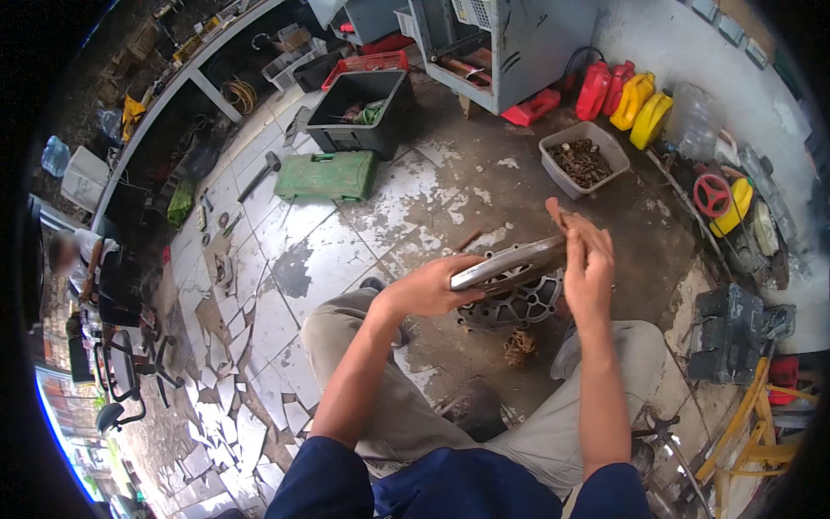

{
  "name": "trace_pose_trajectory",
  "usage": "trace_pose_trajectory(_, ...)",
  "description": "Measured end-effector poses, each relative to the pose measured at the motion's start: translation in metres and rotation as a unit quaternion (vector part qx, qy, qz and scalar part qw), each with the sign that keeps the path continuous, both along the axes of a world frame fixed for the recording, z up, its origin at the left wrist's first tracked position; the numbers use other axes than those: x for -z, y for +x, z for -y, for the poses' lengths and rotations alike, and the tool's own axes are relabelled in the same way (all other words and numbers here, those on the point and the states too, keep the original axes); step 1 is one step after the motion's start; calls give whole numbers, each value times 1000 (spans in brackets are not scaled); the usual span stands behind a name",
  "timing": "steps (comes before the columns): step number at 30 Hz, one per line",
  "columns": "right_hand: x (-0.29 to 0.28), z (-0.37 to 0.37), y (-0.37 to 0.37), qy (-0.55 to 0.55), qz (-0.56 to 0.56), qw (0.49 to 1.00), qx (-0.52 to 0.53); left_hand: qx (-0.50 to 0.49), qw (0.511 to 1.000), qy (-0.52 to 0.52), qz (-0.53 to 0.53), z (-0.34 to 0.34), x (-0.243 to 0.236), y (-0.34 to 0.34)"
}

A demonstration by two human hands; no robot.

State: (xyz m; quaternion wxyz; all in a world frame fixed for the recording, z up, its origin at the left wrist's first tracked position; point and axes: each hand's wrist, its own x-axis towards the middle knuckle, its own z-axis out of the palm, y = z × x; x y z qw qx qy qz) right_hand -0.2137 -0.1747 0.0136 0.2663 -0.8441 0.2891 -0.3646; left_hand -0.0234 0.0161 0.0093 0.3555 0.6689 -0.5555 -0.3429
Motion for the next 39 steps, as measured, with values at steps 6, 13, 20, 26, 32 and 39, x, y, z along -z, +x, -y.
trace_pose_trajectory(6, -2, -5, 4, -25, 25, 999, -2, -28, 999, 20, 16, 2, -2, 0)
trace_pose_trajectory(13, -4, 12, 5, 50, -3, 999, 16, -48, 996, 44, 64, 8, -11, 3)
trace_pose_trajectory(20, -6, 14, 6, 5, -19, 1000, -5, -42, 994, 58, 76, 7, -15, 1)
trace_pose_trajectory(26, -24, 0, 9, -9, 17, 998, -57, -21, 999, 25, 39, 6, -5, 7)
trace_pose_trajectory(32, -16, 12, 1, 44, -25, 999, -19, 10, 999, -32, 16, 6, 3, 11)
trace_pose_trajectory(39, -16, 10, -4, 115, -36, 992, 31, -2, 1000, -12, 7, 7, -4, 8)
